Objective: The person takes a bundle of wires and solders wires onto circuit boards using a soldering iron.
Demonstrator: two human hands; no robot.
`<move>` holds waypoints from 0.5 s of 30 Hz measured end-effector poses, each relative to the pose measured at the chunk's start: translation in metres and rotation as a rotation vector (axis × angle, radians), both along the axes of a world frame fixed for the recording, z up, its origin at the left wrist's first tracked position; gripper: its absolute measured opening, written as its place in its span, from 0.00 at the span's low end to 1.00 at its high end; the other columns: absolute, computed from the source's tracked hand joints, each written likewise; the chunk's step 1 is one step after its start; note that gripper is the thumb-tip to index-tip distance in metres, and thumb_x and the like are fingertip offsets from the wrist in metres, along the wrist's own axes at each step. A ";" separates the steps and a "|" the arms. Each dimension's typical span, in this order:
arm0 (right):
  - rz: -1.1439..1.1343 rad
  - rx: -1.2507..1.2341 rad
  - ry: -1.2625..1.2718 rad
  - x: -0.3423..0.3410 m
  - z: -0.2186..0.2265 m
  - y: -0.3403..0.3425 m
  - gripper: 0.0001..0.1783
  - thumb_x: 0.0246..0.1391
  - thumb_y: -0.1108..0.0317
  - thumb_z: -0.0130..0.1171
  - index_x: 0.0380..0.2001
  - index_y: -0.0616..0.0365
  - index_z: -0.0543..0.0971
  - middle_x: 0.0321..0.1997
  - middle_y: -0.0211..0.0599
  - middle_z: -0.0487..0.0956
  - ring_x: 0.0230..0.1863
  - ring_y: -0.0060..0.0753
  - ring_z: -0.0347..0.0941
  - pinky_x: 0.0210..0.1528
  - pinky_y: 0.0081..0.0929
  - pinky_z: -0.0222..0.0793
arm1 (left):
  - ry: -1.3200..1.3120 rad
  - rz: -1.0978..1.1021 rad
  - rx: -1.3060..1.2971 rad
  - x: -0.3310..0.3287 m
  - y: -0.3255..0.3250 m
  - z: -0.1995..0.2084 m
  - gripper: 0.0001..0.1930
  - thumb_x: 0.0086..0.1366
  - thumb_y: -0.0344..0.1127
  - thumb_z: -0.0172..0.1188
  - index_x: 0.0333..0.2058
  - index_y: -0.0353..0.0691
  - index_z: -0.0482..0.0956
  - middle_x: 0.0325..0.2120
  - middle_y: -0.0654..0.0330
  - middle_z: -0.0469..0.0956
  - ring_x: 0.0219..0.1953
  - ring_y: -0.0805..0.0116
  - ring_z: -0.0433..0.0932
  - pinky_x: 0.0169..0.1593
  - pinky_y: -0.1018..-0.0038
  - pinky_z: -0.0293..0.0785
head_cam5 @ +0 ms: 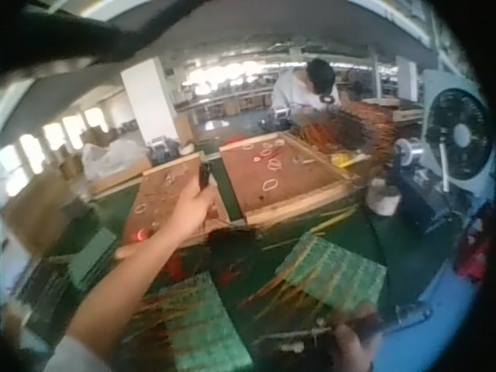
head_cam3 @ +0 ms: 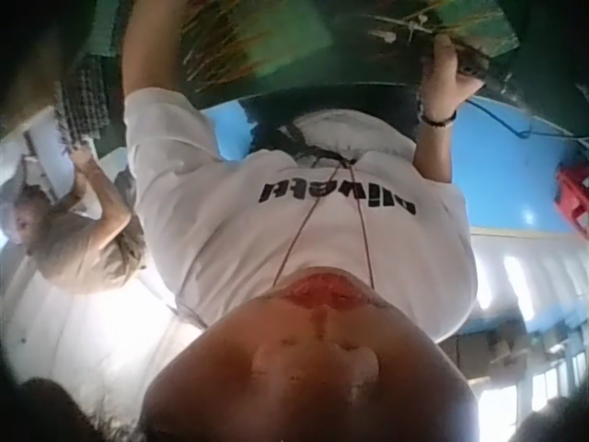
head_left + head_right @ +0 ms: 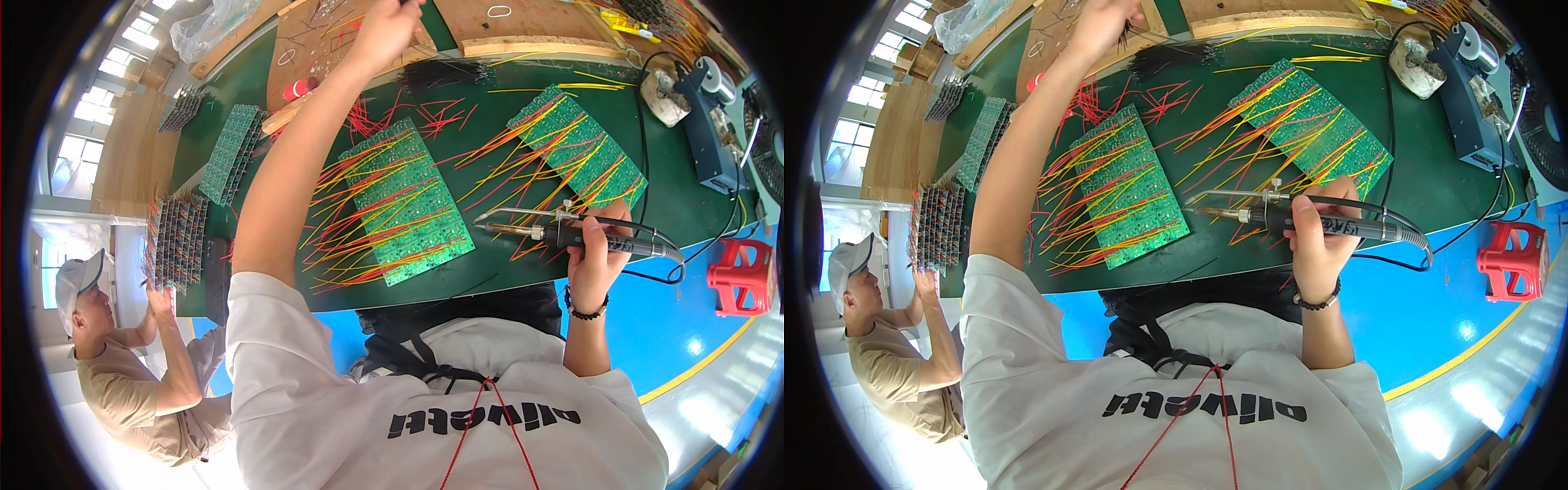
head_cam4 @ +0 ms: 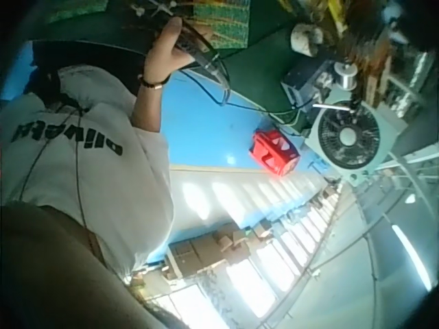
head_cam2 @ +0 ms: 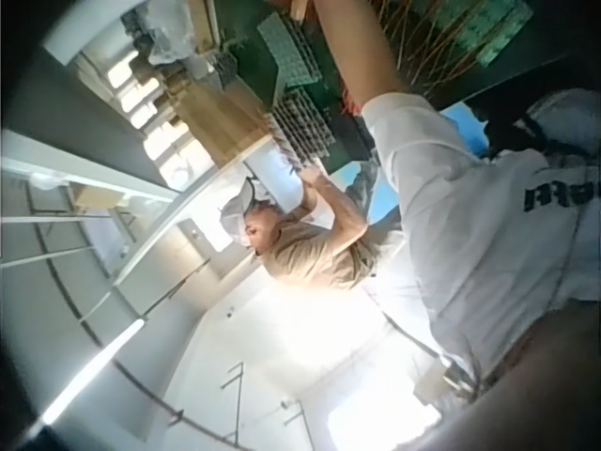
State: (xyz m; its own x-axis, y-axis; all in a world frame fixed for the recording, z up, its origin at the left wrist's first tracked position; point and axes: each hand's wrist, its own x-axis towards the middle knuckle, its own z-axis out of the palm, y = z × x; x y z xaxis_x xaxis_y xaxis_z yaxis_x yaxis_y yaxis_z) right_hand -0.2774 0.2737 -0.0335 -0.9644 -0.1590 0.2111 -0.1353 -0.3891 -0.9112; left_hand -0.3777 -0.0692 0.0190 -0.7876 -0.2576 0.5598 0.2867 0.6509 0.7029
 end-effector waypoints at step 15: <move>-0.018 -0.018 0.011 -0.001 -0.002 0.000 0.11 0.46 0.74 0.55 0.22 0.56 0.62 0.14 0.28 0.67 0.09 0.10 0.55 0.09 0.09 0.51 | 0.295 -0.219 1.105 0.010 -0.001 0.008 0.15 0.63 0.49 0.49 0.31 0.43 0.68 0.11 0.69 0.53 0.15 0.74 0.56 0.23 0.72 0.63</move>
State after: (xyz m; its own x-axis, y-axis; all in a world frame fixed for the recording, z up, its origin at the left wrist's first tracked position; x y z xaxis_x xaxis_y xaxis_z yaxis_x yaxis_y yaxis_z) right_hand -0.2786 0.2742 -0.0353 -0.9647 -0.1378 0.2245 -0.1524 -0.4028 -0.9025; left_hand -0.3682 -0.0705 0.0274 -0.7524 -0.5941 0.2845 0.5642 -0.3585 0.7437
